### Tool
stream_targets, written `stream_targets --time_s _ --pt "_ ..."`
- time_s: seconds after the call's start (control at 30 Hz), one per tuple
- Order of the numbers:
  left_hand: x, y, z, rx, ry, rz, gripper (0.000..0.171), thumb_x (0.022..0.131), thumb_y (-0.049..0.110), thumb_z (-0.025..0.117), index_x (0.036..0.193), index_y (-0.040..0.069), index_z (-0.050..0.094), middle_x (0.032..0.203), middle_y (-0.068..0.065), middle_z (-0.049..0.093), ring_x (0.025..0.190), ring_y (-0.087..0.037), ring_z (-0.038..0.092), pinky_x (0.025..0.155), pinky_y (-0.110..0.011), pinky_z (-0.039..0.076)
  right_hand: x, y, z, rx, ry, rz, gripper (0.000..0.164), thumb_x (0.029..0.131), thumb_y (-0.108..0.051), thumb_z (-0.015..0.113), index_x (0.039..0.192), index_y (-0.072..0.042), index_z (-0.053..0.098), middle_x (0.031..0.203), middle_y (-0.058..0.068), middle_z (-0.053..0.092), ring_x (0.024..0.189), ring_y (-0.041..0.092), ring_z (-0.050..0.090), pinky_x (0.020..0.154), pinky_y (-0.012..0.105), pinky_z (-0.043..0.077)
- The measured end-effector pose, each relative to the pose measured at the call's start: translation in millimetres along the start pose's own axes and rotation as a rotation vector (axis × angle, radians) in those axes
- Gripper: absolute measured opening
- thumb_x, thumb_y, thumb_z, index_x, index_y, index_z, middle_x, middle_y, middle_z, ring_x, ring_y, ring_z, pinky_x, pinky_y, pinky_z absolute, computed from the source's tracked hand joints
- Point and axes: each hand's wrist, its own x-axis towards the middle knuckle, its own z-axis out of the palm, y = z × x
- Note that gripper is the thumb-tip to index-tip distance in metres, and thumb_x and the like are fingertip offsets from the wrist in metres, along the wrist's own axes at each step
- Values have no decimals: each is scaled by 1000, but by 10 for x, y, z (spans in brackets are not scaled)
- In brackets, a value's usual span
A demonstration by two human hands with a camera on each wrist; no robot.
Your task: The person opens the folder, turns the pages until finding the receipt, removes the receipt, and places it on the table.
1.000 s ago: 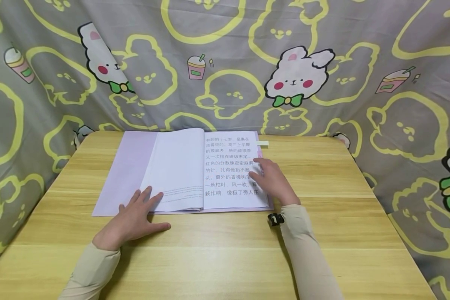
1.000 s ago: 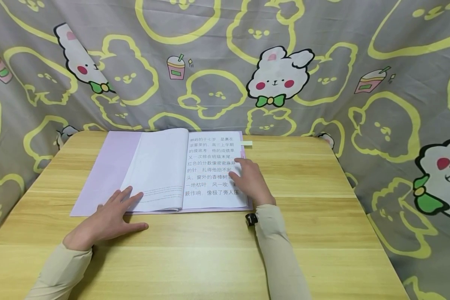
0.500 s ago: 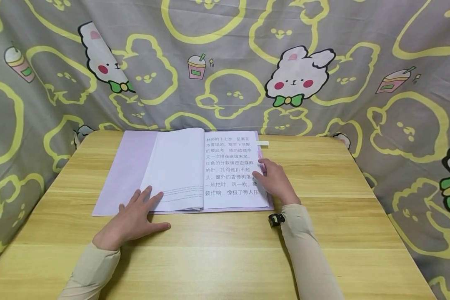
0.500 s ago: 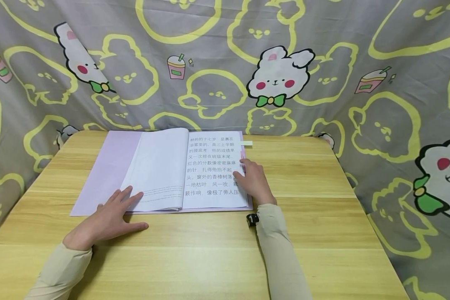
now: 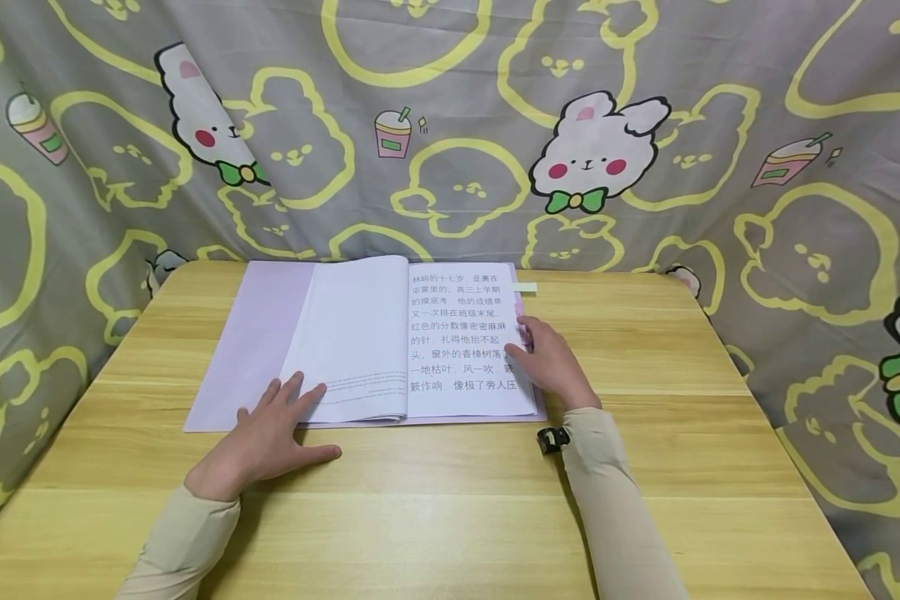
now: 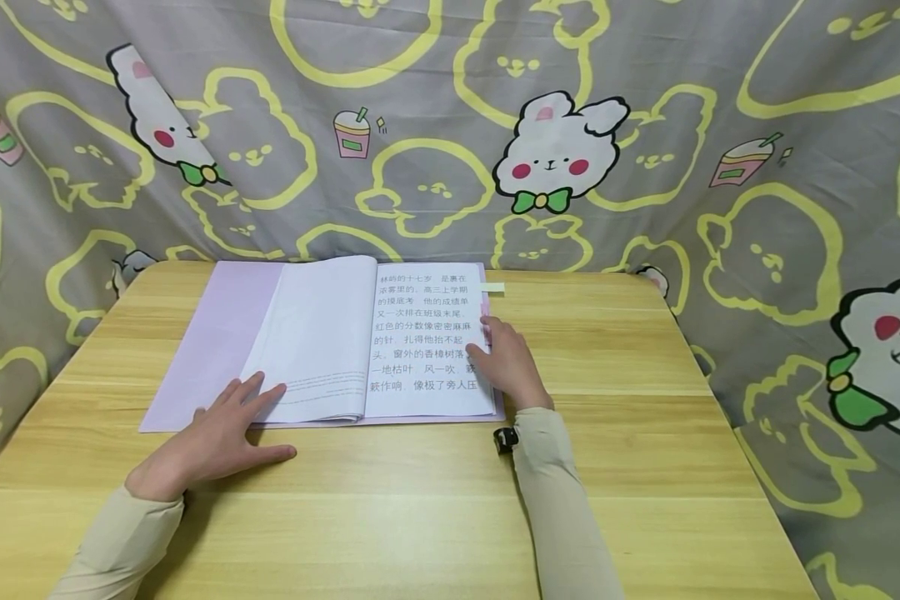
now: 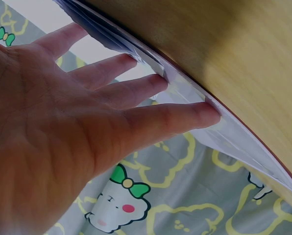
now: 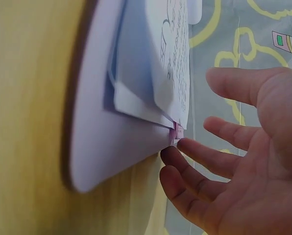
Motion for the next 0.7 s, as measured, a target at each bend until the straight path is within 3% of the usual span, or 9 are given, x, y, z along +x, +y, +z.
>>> stream_targets --time_s 0.27,0.7 --pt "-1 3 0 4 -5 -3 108 75 73 75 156 10 43 162 -32 25 146 -62 20 94 -90 23 -4 -12 0 6 -1 -26 66 102 -28 63 157 -2 35 151 21 48 137 36 50 117 52 37" --pt "3 -7 0 9 -1 -2 109 74 73 76 156 10 42 162 -33 25 145 -63 20 92 -91 23 -4 -46 11 -9 -19 -25 62 102 -28 61 155 -3 39 152 25 49 140 38 49 116 52 38"
